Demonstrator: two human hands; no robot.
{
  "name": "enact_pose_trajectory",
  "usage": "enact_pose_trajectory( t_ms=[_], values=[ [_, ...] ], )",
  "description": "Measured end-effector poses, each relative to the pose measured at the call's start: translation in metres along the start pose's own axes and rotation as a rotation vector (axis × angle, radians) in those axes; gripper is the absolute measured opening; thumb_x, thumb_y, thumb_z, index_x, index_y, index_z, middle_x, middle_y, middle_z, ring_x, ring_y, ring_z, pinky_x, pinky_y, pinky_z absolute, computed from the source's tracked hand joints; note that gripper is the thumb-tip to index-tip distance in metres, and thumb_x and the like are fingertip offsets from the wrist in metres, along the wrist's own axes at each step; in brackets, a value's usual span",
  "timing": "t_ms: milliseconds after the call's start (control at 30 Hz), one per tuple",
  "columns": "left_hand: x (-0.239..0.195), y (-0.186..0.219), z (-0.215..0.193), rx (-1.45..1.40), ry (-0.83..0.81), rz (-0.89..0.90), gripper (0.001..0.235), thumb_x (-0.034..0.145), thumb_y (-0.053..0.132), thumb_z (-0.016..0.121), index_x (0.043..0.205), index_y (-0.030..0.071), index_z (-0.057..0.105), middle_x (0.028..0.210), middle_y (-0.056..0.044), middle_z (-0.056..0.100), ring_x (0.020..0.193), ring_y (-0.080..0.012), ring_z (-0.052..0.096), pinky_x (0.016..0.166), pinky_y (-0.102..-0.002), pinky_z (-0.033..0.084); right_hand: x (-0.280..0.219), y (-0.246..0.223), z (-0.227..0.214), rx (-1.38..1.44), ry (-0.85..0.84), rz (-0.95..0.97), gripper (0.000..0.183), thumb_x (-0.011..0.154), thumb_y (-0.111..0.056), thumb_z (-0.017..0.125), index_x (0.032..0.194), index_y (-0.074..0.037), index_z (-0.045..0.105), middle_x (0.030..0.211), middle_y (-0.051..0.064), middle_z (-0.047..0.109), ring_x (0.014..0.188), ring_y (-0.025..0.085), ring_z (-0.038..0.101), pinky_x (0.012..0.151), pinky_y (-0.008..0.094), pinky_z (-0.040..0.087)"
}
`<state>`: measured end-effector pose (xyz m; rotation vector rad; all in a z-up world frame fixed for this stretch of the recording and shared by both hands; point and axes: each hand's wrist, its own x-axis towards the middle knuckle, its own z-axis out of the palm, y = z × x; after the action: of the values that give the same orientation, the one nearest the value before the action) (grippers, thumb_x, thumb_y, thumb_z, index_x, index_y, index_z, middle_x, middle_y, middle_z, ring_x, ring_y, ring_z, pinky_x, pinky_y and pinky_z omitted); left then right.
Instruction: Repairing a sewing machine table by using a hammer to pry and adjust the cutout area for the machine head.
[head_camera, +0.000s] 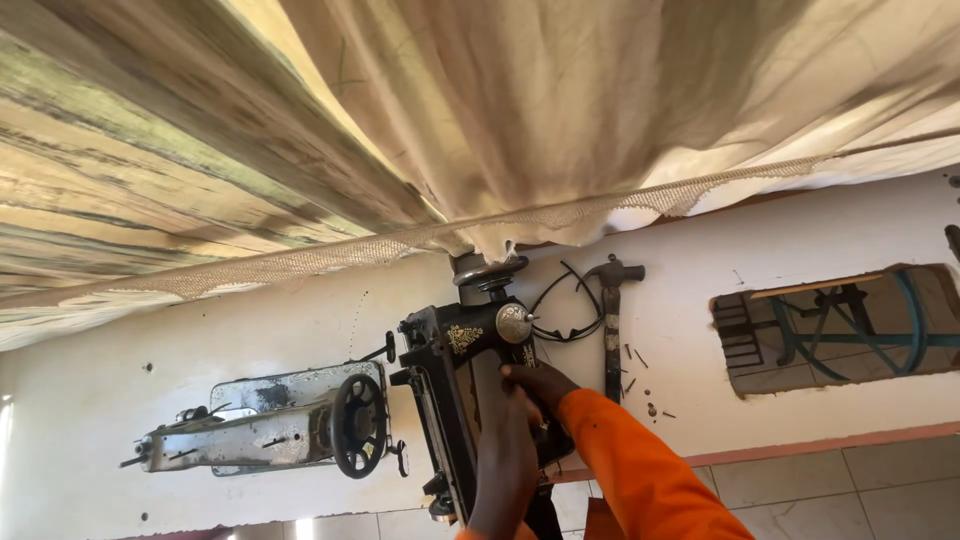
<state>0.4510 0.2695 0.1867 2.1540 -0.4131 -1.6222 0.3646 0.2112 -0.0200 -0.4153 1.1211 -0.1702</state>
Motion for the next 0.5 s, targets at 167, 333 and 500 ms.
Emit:
enact_pose_trajectory(
  t_ms=[167, 333, 500],
  values=[
    [0.142, -0.042, 0.028, -0.493, 0.302, -0.224, 0.025, 0.085, 0.021, 0.049, 0.089, 0.006, 0.069, 0.080, -0.015, 0.060, 0.068, -0.0268, 0.047, 0.059, -0.043, 0.035, -0.006, 0.025, 0.009, 0.052, 0.237, -0.038, 0.049, 0.068, -0.016, 0.074, 0.116, -0.009, 0.072, 0.091, 0.016, 0.075, 0.076, 0.025, 0.067, 0.067, 0.033, 0.053],
    [0.204, -0.091, 0.025, -0.286, 0.333, -0.334, 0.028, 0.093, 0.024, 0.047, 0.092, 0.006, 0.068, 0.080, -0.010, 0.065, 0.057, -0.0198, 0.054, 0.042, -0.030, 0.041, -0.021, 0.064, 0.026, 0.314, 0.268, -0.193, 0.032, 0.066, -0.004, 0.071, 0.097, 0.001, 0.067, 0.072, 0.020, 0.066, 0.057, 0.027, 0.061, 0.050, 0.038, 0.053],
    [0.151, -0.081, 0.030, -0.341, 0.088, -0.279, 0.023, 0.091, 0.028, 0.058, 0.098, 0.008, 0.065, 0.086, -0.010, 0.063, 0.069, -0.0212, 0.052, 0.055, -0.035, 0.036, -0.054, 0.083, 0.038, 0.335, 0.327, -0.129, 0.043, 0.063, -0.001, 0.072, 0.105, 0.000, 0.064, 0.079, 0.019, 0.068, 0.066, 0.028, 0.065, 0.057, 0.037, 0.057]
  ],
)
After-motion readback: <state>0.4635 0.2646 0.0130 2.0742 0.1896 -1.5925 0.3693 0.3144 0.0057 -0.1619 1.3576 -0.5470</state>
